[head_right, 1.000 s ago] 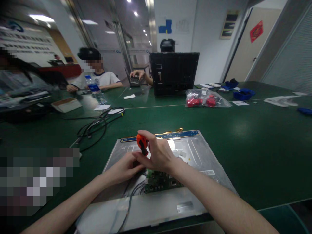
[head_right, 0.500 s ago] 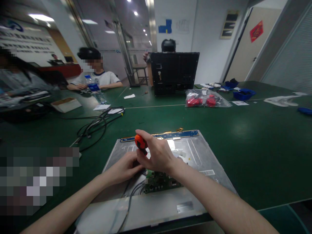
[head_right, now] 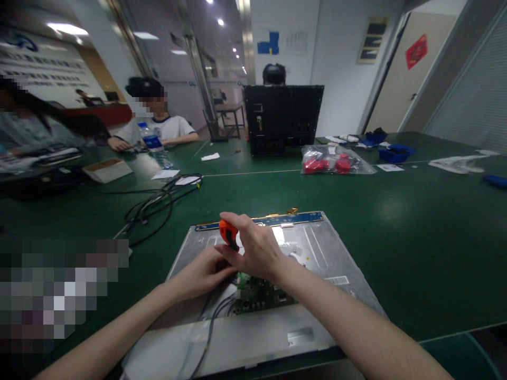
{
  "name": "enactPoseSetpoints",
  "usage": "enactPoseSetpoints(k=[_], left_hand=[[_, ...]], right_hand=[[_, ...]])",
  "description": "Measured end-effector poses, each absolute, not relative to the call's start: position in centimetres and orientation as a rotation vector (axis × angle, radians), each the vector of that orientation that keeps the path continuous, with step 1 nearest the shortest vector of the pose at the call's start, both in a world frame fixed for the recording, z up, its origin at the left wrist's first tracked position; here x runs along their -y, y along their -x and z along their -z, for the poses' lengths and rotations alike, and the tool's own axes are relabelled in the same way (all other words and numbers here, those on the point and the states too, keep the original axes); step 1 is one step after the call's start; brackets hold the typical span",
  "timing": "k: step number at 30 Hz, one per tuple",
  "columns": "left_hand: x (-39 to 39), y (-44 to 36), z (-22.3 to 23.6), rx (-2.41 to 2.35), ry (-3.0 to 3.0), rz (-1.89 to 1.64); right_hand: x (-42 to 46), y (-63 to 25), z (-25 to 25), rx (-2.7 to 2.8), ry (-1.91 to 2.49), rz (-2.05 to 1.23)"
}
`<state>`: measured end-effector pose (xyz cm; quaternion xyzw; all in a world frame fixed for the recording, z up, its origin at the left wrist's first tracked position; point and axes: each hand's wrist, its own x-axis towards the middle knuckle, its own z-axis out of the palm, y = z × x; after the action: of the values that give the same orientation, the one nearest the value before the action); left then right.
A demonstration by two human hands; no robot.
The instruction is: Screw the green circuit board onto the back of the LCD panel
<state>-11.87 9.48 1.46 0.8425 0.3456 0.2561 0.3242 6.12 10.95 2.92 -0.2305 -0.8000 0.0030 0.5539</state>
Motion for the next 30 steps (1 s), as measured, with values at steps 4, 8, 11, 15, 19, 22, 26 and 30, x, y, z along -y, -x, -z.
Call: enactPoseSetpoints(k=[4, 8, 11, 15, 19, 22, 26, 30], left_hand=[[-9.54, 11.97, -1.51, -0.901, -2.228, -0.649], [-9.53, 12.02, -1.64, -0.888, -2.237, -0.639], [-9.42, 11.96, -1.84, -0.888, -2.232, -0.626], [-9.24, 11.86, -2.08, -0.886, -2.211, -0.627], [-9.24, 11.9, -2.06, -0.885, -2.224, -0.636], [-9.33, 11.96, -1.96, -0.884, -2.233, -0.63], [-9.36, 11.98, -1.88, -0.871, -2.227, -0.635], [-9.3, 11.94, -1.77, -0.846, -2.225, -0.637]], right_hand=[[-10.92, -6.12, -3.0, 1.896, 0.566, 0.008], [-10.75, -6.16, -2.91, 1.917, 0.562, 0.026], [-10.7, -6.14, -2.79, 1.904, 0.567, 0.006], [-10.8, -6.05, -2.66, 1.882, 0.529, -0.023], [-10.88, -6.08, -2.57, 1.883, 0.516, -0.061], [-10.88, -6.18, -2.47, 1.891, 0.539, -0.081], [-10.82, -6.31, -2.56, 1.911, 0.575, -0.076], [-10.76, -6.36, -2.98, 1.911, 0.544, -0.058]])
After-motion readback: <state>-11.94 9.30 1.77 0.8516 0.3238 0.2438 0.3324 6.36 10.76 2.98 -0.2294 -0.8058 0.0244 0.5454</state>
